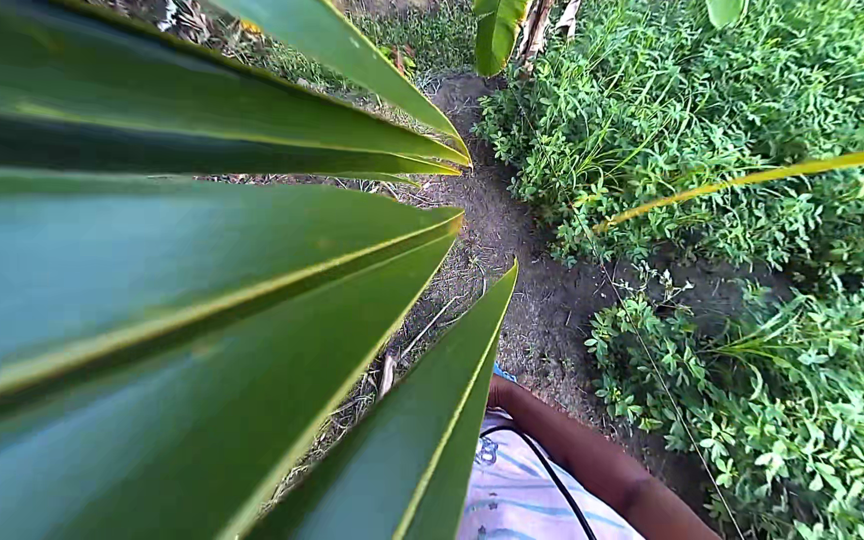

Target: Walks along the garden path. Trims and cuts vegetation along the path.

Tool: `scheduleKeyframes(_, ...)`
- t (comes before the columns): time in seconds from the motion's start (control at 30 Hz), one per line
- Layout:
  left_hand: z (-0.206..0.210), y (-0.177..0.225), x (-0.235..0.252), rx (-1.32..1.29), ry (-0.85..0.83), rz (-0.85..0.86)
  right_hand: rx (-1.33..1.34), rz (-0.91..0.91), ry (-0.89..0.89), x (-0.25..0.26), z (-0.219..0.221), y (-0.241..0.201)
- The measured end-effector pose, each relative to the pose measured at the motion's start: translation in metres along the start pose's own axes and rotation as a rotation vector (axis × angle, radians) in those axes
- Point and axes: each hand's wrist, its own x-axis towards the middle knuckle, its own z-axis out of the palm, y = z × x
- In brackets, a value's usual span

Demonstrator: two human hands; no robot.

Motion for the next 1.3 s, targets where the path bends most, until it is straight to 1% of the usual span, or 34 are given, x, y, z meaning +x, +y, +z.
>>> scheduleKeyframes(0.03, -0.035, 0.039, -0.005, 0.012, -0.217, -0.206, -0.043, 0.042, -0.015, -0.011, 0.004, -0.015)
scheduleKeyframes(0.07, -0.058, 0.066, -0.008, 0.001, -0.293, -0.315, -0.079, 0.092, -0.009, -0.027, 0.011, -0.036)
scheduleKeyframes(0.1, -0.069, 0.08, -0.011, -0.015, -0.302, -0.353, -0.091, 0.14, 0.014, -0.043, 0.018, -0.06)
scheduleKeyframes(0.13, -0.074, 0.085, -0.014, -0.02, -0.283, -0.345, -0.094, 0.17, 0.021, -0.052, 0.021, -0.073)
scheduleKeyframes(0.17, -0.075, 0.085, -0.016, -0.024, -0.254, -0.317, -0.085, 0.176, 0.018, -0.053, 0.022, -0.075)
scheduleKeyframes(0.23, -0.075, 0.081, -0.016, -0.028, -0.23, -0.273, -0.062, 0.159, -0.051, -0.042, 0.013, -0.063)
scheduleKeyframes(0.27, -0.073, 0.078, -0.014, -0.01, -0.256, -0.271, -0.051, 0.183, -0.037, -0.037, 0.015, -0.059)
scheduleKeyframes(0.3, -0.068, 0.071, -0.011, -0.001, -0.279, -0.272, -0.03, 0.228, 0.016, -0.031, 0.019, -0.054)
scheduleKeyframes(0.33, -0.056, 0.057, -0.007, -0.016, -0.276, -0.254, 0.002, 0.259, 0.07, -0.02, 0.022, -0.043)
scheduleKeyframes(0.37, -0.035, 0.033, -0.005, -0.063, -0.218, -0.201, 0.037, 0.247, 0.045, 0.003, 0.015, -0.015)
scheduleKeyframes(0.4, -0.009, 0.001, -0.001, -0.125, -0.127, -0.125, 0.057, 0.185, -0.093, 0.037, -0.004, 0.026)
scheduleKeyframes(0.43, 0.003, -0.022, 0.002, -0.219, -0.107, -0.085, 0.105, 0.155, -0.143, 0.063, -0.014, 0.058)
scheduleKeyframes(0.47, 0.004, -0.033, 0.003, -0.323, -0.139, -0.088, 0.142, 0.15, -0.151, 0.076, -0.018, 0.075)
scheduleKeyframes(0.5, 0.002, -0.036, 0.002, -0.434, -0.133, -0.11, 0.154, 0.16, -0.139, 0.079, -0.018, 0.079)
scheduleKeyframes(0.57, 0.007, -0.032, -0.002, -0.666, 0.046, -0.126, 0.121, 0.186, -0.137, 0.068, -0.015, 0.065)
scheduleKeyframes(0.6, 0.01, -0.03, -0.003, -0.781, 0.103, -0.128, 0.102, 0.19, -0.147, 0.062, -0.014, 0.057)
scheduleKeyframes(0.67, 0.014, -0.028, -0.005, -0.967, 0.095, -0.164, 0.094, 0.2, -0.161, 0.057, -0.013, 0.05)
scheduleKeyframes(0.7, 0.016, -0.029, -0.004, -1.014, 0.09, -0.167, 0.096, 0.199, -0.169, 0.058, -0.015, 0.051)
scheduleKeyframes(0.8, 0.017, -0.026, -0.004, -0.985, 0.111, -0.158, 0.11, 0.169, -0.202, 0.06, -0.019, 0.054)
scheduleKeyframes(0.9, 0.019, -0.022, -0.003, -0.907, 0.169, -0.132, 0.117, 0.172, -0.21, 0.061, -0.022, 0.056)
scheduleKeyframes(0.97, 0.02, -0.021, -0.003, -0.958, 0.187, -0.104, 0.114, 0.171, -0.21, 0.06, -0.023, 0.057)
scheduleKeyframes(1.07, 0.016, -0.016, -0.009, -1.14, 0.148, -0.179, 0.109, 0.172, -0.208, 0.056, -0.024, 0.052)
scheduleKeyframes(1.13, 0.014, -0.014, -0.01, -1.17, 0.14, -0.199, 0.114, 0.184, -0.208, 0.054, -0.025, 0.051)
scheduleKeyframes(1.17, 0.014, -0.014, -0.009, -1.113, 0.15, -0.191, 0.115, 0.186, -0.213, 0.053, -0.026, 0.051)
scheduleKeyframes(1.27, 0.014, -0.017, -0.007, -0.656, 0.164, -0.15, 0.124, 0.181, -0.214, 0.053, -0.027, 0.054)
scheduleKeyframes(1.3, 0.012, -0.017, -0.008, -0.562, 0.151, -0.136, 0.12, 0.175, -0.218, 0.053, -0.028, 0.054)
